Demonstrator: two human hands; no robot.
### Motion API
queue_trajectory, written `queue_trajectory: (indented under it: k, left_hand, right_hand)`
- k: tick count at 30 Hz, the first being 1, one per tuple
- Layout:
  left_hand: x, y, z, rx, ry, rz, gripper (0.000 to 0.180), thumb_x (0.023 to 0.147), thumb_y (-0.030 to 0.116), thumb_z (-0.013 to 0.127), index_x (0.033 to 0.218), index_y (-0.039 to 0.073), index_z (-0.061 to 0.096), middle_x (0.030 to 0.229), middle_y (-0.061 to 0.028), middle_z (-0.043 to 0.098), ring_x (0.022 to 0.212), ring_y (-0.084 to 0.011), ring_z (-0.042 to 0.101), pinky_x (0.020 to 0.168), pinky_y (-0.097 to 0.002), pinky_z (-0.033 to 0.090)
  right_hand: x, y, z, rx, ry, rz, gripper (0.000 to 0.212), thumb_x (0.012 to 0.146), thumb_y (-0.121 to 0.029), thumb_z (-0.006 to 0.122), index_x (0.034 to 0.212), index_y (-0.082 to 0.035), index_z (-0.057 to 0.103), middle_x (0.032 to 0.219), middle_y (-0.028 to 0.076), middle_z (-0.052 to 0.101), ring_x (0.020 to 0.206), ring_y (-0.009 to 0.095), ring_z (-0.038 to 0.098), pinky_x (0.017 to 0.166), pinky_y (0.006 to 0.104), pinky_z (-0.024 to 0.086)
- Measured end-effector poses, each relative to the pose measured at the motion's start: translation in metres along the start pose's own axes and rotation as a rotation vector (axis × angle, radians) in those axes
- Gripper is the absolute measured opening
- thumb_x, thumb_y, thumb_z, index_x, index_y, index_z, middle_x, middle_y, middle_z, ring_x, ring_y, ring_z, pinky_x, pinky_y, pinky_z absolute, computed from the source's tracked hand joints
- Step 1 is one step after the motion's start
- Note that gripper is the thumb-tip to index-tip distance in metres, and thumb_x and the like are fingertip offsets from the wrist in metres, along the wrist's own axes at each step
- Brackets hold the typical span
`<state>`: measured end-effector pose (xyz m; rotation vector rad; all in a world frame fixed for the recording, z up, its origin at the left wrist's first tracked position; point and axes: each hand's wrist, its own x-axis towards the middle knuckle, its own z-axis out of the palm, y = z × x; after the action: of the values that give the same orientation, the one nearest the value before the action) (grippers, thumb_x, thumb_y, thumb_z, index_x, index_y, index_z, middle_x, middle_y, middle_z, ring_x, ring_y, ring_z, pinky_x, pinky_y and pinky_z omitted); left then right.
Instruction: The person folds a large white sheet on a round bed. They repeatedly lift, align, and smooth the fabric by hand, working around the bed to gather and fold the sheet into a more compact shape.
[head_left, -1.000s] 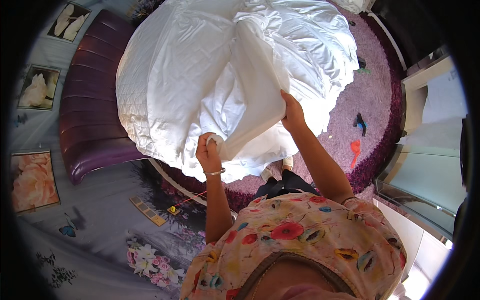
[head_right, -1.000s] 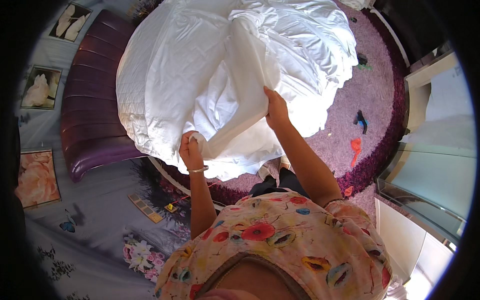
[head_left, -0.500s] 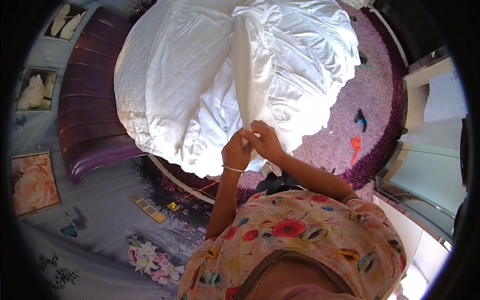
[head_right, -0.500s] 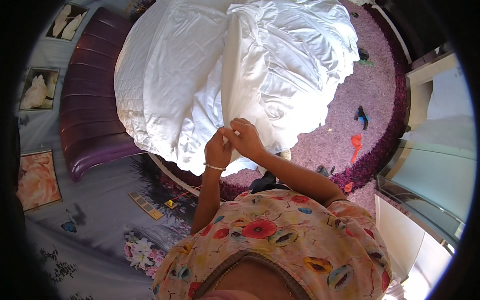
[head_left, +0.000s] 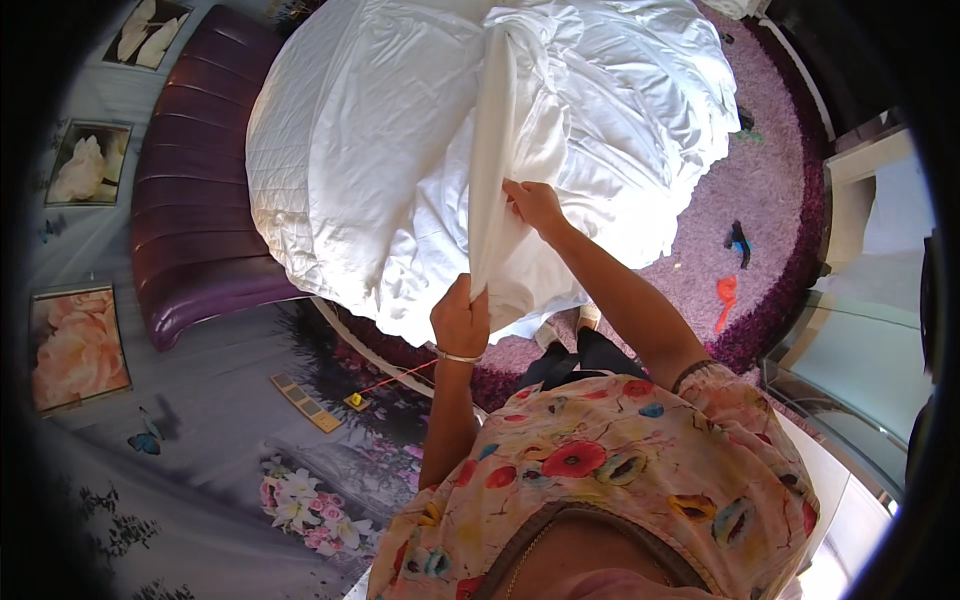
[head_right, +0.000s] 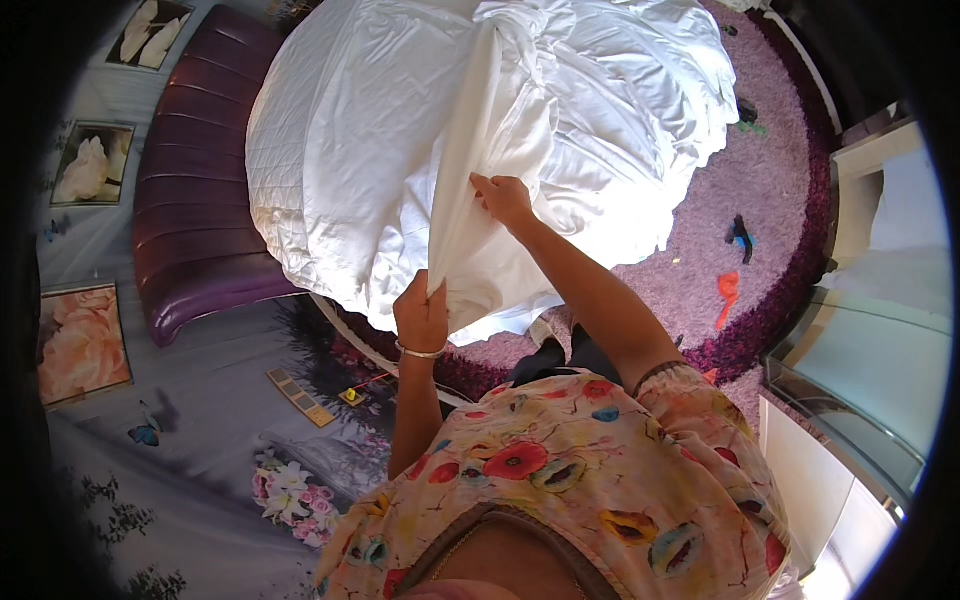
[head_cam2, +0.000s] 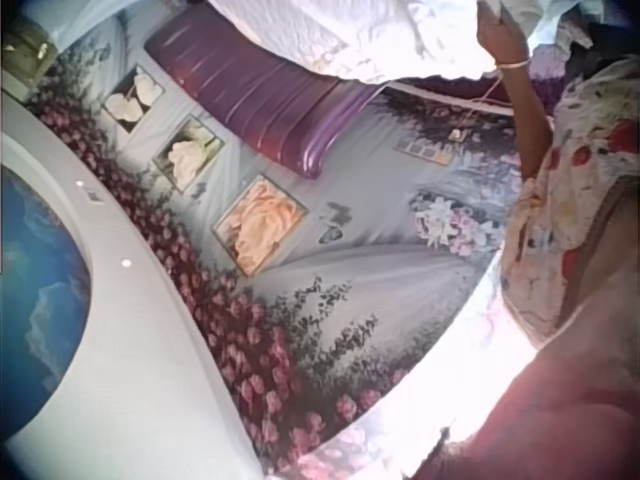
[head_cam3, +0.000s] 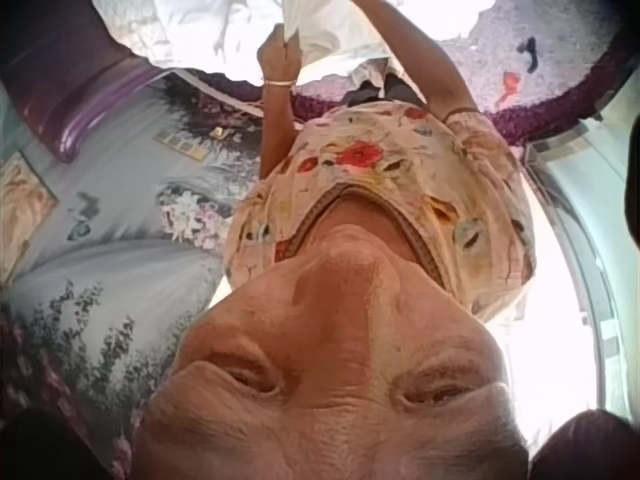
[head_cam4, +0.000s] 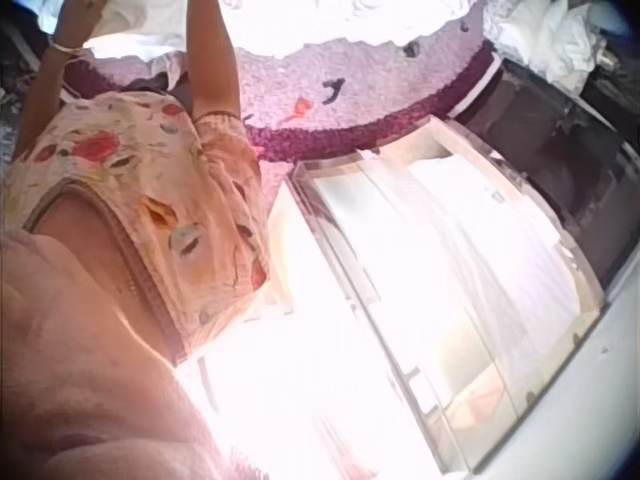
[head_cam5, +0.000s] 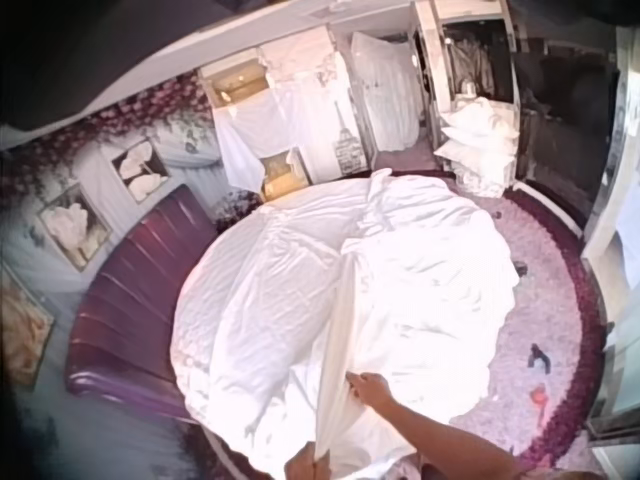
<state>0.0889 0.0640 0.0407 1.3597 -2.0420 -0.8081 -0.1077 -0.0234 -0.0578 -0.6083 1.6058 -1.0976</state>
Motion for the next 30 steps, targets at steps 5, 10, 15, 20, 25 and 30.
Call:
queue_trajectory:
  k: [5,10,15,20,25,30]
  left_hand:
    - [0.0,0.005,0.003,0.017,0.003,0.013,0.008,0.083,0.009,0.057,0.083,0.001,0.055,0.069,-0.0199,0.056,0.062,-0.0386,0.056,0.055,-0.0419,0.044]
    - [-0.003,0.003,0.005,0.063,0.0,0.043,0.008,0.081,0.009,0.058,0.083,0.001,0.055,0.069,-0.0195,0.055,0.063,-0.0387,0.056,0.056,-0.0424,0.044]
    - [0.0,0.008,0.006,0.051,0.027,0.077,0.008,0.08,0.008,0.059,0.08,0.001,0.055,0.072,-0.0178,0.055,0.065,-0.0374,0.056,0.057,-0.0421,0.044]
    - [0.01,-0.012,0.001,0.176,0.219,0.098,0.011,0.074,0.006,0.064,0.075,0.0,0.055,0.075,-0.0156,0.055,0.069,-0.0354,0.056,0.06,-0.0416,0.045]
    - [0.025,-0.027,0.017,0.188,0.338,0.107,0.018,0.069,0.002,0.068,0.077,0.001,0.052,0.097,-0.0162,0.059,0.087,-0.0328,0.058,0.076,-0.0386,0.047]
    - [0.06,-0.018,0.051,-0.571,0.082,-0.004,0.023,0.076,-0.003,0.054,0.098,-0.001,0.055,0.114,-0.0155,0.059,0.104,-0.0229,0.057,0.091,-0.032,0.044]
  right_hand:
    - [0.024,0.013,0.006,0.093,-0.039,0.072,0.032,0.082,-0.03,0.063,0.067,-0.002,0.064,0.057,0.003,0.054,0.047,0.013,0.045,0.046,0.0281,0.037]
    - [0.029,0.005,0.005,0.336,-0.106,0.166,0.028,0.077,-0.021,0.067,0.062,0.001,0.059,0.058,0.007,0.055,0.047,0.015,0.047,0.044,0.0275,0.038]
    - [0.033,0.003,-0.002,0.442,-0.093,0.128,0.021,0.078,-0.014,0.063,0.064,0.0,0.058,0.059,0.005,0.054,0.048,0.013,0.047,0.044,0.0281,0.037]
    - [0.006,-0.004,-0.026,0.609,0.111,-0.226,0.012,0.081,-0.01,0.058,0.074,-0.001,0.058,0.063,0.002,0.053,0.057,0.01,0.049,0.053,0.0247,0.04]
    - [-0.058,-0.016,-0.033,-0.074,0.215,-0.887,0.004,0.077,-0.005,0.061,0.075,-0.004,0.057,0.077,0.007,0.059,0.078,0.022,0.058,0.072,0.0331,0.043]
    - [-0.099,-0.017,-0.021,-0.399,0.152,-1.135,0.009,0.07,-0.006,0.064,0.077,-0.007,0.058,0.093,0.007,0.06,0.101,0.028,0.056,0.087,0.0399,0.037]
